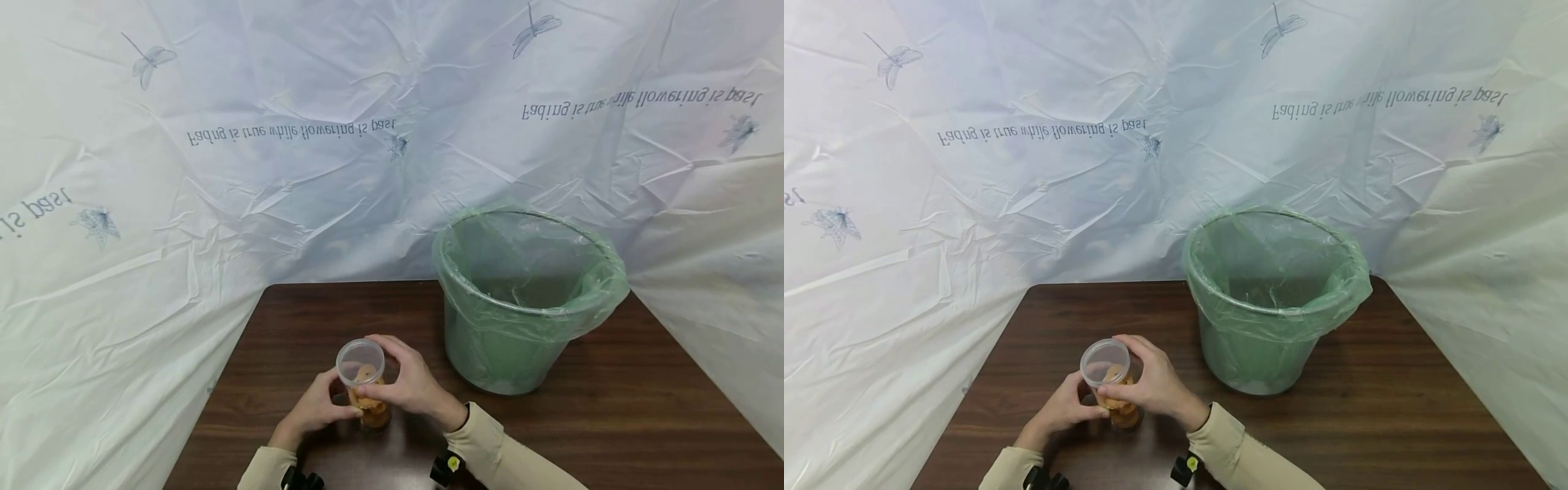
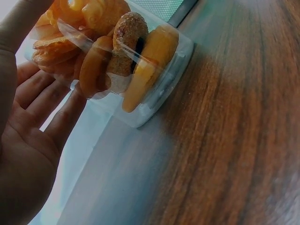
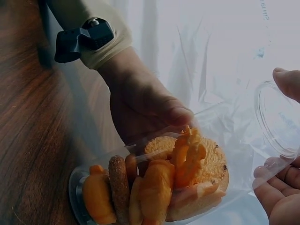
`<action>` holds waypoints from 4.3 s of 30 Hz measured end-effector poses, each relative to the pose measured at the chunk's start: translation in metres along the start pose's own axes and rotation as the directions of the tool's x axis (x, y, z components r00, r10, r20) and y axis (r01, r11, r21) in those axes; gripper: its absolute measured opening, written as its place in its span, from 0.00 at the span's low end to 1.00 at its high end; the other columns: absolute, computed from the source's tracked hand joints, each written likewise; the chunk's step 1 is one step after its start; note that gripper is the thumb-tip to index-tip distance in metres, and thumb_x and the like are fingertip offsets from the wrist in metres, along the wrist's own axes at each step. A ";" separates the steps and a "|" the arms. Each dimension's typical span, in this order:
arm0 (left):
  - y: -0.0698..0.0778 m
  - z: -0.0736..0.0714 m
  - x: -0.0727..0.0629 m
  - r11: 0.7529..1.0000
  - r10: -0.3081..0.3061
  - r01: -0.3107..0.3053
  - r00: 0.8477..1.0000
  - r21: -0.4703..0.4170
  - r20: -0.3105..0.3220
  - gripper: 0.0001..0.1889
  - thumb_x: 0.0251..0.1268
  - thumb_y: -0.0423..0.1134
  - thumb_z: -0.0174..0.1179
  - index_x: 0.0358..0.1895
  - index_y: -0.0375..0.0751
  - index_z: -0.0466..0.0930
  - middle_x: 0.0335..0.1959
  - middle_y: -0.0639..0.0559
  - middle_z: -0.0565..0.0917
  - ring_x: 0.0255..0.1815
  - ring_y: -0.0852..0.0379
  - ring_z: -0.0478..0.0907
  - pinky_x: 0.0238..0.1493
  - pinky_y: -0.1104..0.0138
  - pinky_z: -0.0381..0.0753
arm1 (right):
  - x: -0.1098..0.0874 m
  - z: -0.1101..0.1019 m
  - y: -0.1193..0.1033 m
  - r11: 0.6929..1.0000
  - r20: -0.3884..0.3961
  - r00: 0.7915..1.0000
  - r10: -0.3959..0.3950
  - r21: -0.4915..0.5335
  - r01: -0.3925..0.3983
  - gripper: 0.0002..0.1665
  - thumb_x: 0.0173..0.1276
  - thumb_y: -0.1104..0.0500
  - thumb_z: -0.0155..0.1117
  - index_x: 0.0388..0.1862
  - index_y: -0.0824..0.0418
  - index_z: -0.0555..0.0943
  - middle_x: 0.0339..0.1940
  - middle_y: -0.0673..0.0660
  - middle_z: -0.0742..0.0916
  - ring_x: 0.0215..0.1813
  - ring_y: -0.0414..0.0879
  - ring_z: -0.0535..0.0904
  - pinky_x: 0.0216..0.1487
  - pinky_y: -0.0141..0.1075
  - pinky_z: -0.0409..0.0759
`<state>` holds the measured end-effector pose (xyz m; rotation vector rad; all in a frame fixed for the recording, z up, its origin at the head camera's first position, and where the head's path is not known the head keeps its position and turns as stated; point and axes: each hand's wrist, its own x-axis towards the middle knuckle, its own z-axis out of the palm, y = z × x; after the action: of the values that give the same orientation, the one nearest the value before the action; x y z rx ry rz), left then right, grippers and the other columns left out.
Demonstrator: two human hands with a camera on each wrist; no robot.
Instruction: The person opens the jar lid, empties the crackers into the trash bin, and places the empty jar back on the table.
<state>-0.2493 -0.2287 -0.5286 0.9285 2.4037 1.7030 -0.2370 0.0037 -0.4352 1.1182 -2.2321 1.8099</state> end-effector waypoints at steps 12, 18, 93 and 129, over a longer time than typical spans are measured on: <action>0.004 -0.001 0.001 1.000 -0.001 0.001 1.000 -0.006 0.007 0.34 0.49 0.33 0.75 0.62 0.38 0.71 0.54 0.44 0.81 0.52 0.62 0.80 0.55 0.68 0.78 | 0.009 -0.010 0.027 0.996 0.123 0.992 -0.006 0.086 -0.004 0.40 0.56 0.64 0.75 0.68 0.59 0.71 0.62 0.56 0.79 0.61 0.52 0.77 0.61 0.43 0.77; 0.005 -0.001 0.000 1.000 0.017 -0.017 1.000 -0.009 0.014 0.35 0.49 0.32 0.74 0.63 0.36 0.70 0.54 0.42 0.81 0.52 0.61 0.80 0.54 0.67 0.79 | 0.014 -0.016 0.033 0.991 0.191 0.981 -0.038 0.132 0.013 0.40 0.57 0.64 0.75 0.68 0.59 0.70 0.62 0.58 0.79 0.61 0.54 0.77 0.61 0.45 0.77; 0.000 0.000 0.002 0.999 -0.035 0.035 0.999 -0.020 0.022 0.36 0.50 0.35 0.74 0.65 0.45 0.70 0.58 0.43 0.79 0.52 0.60 0.80 0.52 0.68 0.78 | 0.000 -0.067 0.037 0.977 0.033 0.999 -0.033 0.214 0.025 0.40 0.57 0.65 0.74 0.67 0.69 0.68 0.61 0.70 0.76 0.56 0.48 0.77 0.54 0.36 0.80; -0.001 0.000 0.000 1.000 0.012 -0.012 1.000 -0.024 0.024 0.36 0.50 0.34 0.74 0.66 0.43 0.69 0.56 0.43 0.80 0.52 0.61 0.80 0.53 0.68 0.78 | -0.007 -0.068 0.049 0.978 0.028 1.000 -0.006 0.208 0.000 0.41 0.53 0.69 0.76 0.65 0.69 0.69 0.61 0.70 0.76 0.57 0.47 0.76 0.55 0.35 0.79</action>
<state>-0.2495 -0.2288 -0.5296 0.9568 2.3624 1.7103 -0.2850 0.0685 -0.4580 1.1863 -2.0916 2.0787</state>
